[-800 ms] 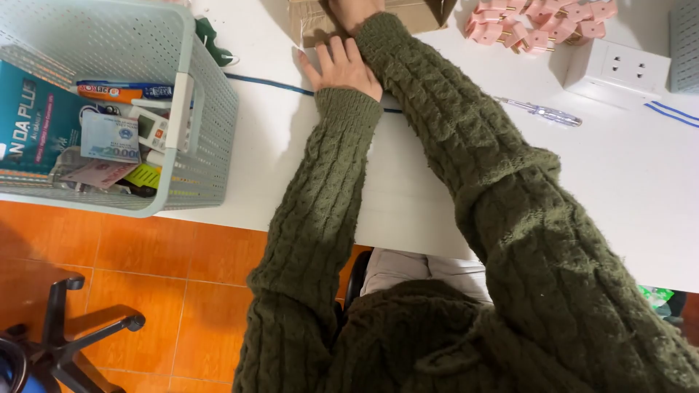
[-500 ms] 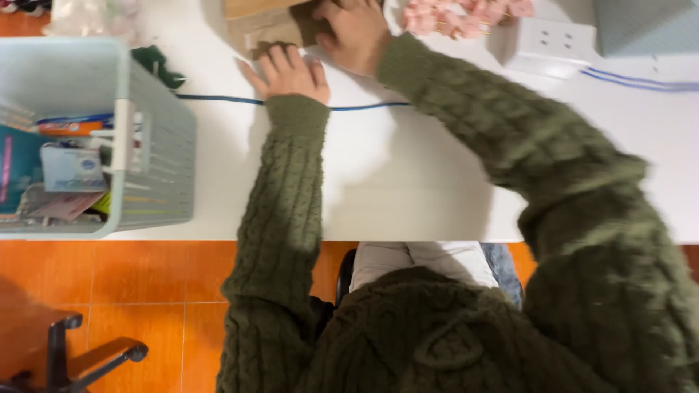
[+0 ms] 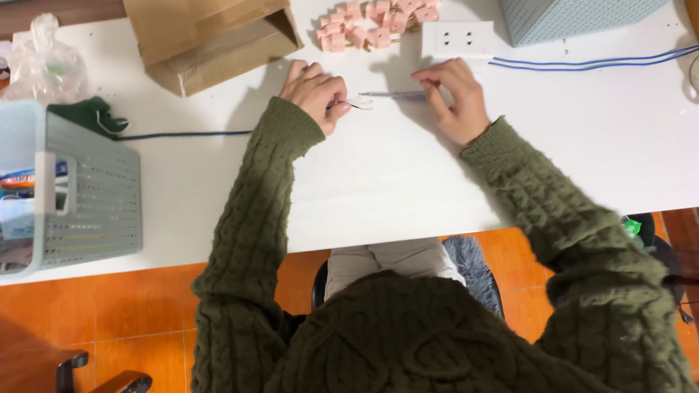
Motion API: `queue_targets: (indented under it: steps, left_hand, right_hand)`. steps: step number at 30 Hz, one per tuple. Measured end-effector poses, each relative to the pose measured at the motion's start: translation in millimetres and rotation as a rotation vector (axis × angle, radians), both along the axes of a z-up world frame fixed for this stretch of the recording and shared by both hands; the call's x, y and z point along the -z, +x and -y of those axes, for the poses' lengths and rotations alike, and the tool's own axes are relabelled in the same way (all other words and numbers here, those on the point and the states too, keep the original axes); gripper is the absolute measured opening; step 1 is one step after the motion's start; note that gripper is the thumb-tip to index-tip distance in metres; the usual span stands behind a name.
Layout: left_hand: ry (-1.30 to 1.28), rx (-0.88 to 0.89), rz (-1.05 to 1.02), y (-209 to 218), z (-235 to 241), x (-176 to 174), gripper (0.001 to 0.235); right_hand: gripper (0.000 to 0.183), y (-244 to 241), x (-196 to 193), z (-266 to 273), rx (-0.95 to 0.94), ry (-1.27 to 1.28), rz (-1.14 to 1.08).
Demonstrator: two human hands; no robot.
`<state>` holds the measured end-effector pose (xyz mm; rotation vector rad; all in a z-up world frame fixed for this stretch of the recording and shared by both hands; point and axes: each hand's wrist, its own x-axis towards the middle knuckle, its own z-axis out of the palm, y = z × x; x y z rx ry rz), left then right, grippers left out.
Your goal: The person assembles electrical plugs by hand and with a screwdriver, connecting wires to the internal terminals and then securing the plug housings together.
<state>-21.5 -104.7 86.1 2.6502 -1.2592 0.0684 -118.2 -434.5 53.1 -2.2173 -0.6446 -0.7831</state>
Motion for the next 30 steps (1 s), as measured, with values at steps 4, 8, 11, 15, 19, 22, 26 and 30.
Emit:
queue_targets:
  steps: [4,8,11,15,19,22,26,30]
  left_hand:
    - [-0.034,-0.112,-0.189,2.5,14.3,6.9,0.039]
    - [-0.414,0.068,0.051,-8.4,25.3,42.7,0.039]
    - [-0.508,0.067,0.089,-25.4,34.0,44.0,0.04]
    - [-0.603,0.124,0.157,-47.3,43.9,33.8,0.033]
    - [-0.646,0.14,0.152,-59.6,54.1,26.1,0.02]
    - [-0.661,0.148,0.184,-59.8,54.4,32.4,0.019]
    - [-0.697,0.163,0.235,-61.6,54.4,30.1,0.022]
    - [-0.686,0.174,0.224,-59.2,54.0,31.6,0.025]
  right_hand:
    - [0.022,-8.1,-14.1,-5.7,0.054,0.224,-0.19]
    - [0.016,-11.7,-13.8,-10.9,-0.064,0.222,-0.188]
    - [0.018,-16.0,-18.2,-16.9,-0.119,0.228,-0.212]
    - [0.022,-20.8,-16.4,-22.8,-0.159,0.225,-0.215]
    - [0.018,-21.1,-18.1,-22.6,-0.186,0.219,-0.205]
    - [0.015,-18.0,-17.3,-22.2,-0.22,0.203,-0.169]
    - [0.018,-21.0,-22.4,-25.9,-0.242,0.222,-0.207]
    - [0.019,-25.0,-23.1,-28.6,-0.249,0.311,-0.314]
